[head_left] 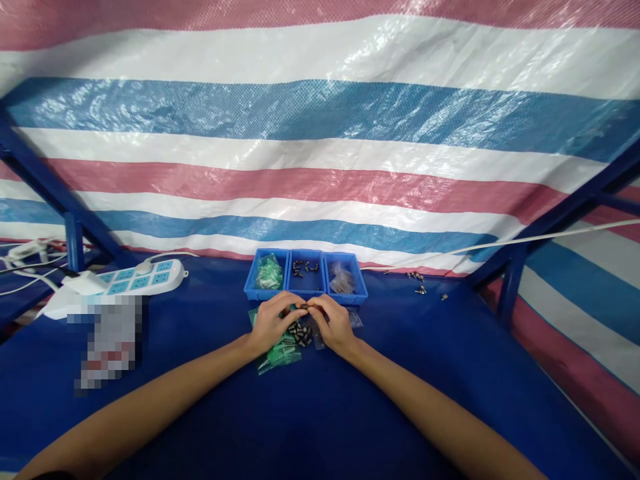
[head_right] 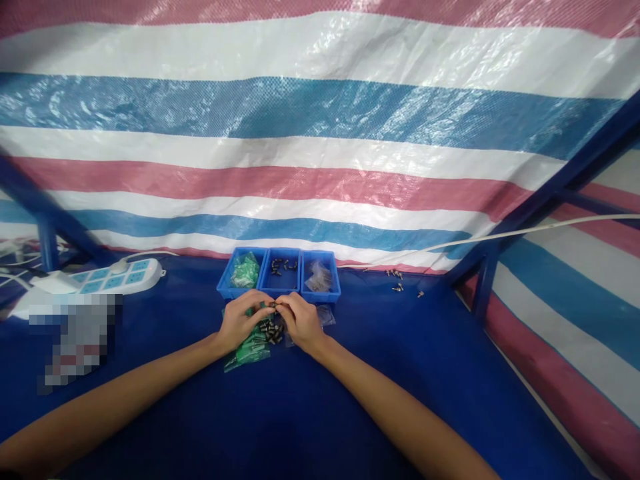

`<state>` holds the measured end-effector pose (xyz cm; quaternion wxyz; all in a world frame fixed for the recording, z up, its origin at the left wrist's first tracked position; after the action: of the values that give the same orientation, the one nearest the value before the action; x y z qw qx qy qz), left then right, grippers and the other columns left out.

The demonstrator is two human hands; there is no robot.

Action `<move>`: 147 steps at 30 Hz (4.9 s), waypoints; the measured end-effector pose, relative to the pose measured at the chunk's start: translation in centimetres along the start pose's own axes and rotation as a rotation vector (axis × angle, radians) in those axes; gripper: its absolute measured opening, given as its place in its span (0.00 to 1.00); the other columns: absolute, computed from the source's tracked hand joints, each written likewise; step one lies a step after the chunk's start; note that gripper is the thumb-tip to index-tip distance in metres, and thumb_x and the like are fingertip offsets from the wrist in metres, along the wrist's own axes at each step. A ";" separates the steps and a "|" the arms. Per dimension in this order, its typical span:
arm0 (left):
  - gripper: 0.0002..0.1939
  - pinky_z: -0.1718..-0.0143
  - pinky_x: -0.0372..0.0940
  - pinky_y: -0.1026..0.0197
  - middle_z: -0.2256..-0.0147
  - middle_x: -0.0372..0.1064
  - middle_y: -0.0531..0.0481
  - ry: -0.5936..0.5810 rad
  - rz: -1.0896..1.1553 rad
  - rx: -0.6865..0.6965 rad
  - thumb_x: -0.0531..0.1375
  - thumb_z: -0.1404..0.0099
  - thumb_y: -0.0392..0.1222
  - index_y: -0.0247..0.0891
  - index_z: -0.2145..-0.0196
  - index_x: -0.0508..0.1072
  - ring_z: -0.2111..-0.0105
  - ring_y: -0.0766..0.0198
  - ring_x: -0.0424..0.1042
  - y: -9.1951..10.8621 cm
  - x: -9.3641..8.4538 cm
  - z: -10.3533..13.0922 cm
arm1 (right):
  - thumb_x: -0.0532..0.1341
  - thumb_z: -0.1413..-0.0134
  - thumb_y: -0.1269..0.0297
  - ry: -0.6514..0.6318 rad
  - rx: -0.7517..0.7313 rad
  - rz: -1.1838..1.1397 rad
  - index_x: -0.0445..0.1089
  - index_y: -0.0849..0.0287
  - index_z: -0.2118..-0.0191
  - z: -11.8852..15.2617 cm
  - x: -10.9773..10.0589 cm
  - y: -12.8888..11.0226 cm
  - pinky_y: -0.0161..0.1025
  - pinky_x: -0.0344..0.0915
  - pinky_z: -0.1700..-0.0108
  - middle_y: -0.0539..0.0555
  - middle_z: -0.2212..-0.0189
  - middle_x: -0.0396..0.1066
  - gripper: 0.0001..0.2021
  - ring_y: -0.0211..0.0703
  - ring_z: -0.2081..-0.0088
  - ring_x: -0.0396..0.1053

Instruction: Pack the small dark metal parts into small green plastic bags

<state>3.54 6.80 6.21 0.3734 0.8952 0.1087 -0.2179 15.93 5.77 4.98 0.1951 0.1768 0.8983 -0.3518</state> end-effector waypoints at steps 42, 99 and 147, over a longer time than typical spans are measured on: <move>0.08 0.72 0.64 0.68 0.72 0.69 0.54 -0.028 0.017 -0.031 0.54 0.32 0.45 0.37 0.63 0.67 0.74 0.69 0.70 -1.5 0.6 0.6 | 0.56 0.39 0.60 -0.072 0.012 -0.028 0.69 0.58 0.59 0.0 0.6 0.2 0.35 0.62 0.71 0.50 0.77 0.64 0.09 0.37 0.77 0.62; 0.09 0.74 0.62 0.66 0.67 0.67 0.50 0.038 0.056 -0.056 0.56 0.34 0.41 0.38 0.58 0.71 0.78 0.72 0.62 -0.7 -0.4 -0.1 | 0.45 0.33 0.64 -0.241 0.156 -0.019 0.61 0.58 0.70 -1.1 1.5 0.7 0.33 0.57 0.70 0.49 0.77 0.64 0.15 0.37 0.74 0.63; 0.11 0.74 0.64 0.66 0.65 0.70 0.48 -0.046 0.044 0.011 0.60 0.36 0.44 0.39 0.57 0.73 0.78 0.72 0.63 0.0 0.5 -0.4 | 0.52 0.36 0.66 0.027 0.068 -0.027 0.68 0.57 0.60 -0.1 -0.6 0.1 0.37 0.64 0.62 0.53 0.68 0.69 0.08 0.40 0.67 0.68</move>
<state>4.10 7.15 6.25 0.3755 0.8942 0.0789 -0.2308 16.48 5.83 5.24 0.1718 0.1758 0.8908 -0.3822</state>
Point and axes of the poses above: each hand's wrist, its own z-axis away from the middle knuckle, its own x-axis out of the palm, y = z × x, the point moved 10 cm from there along -z, towards the middle knuckle
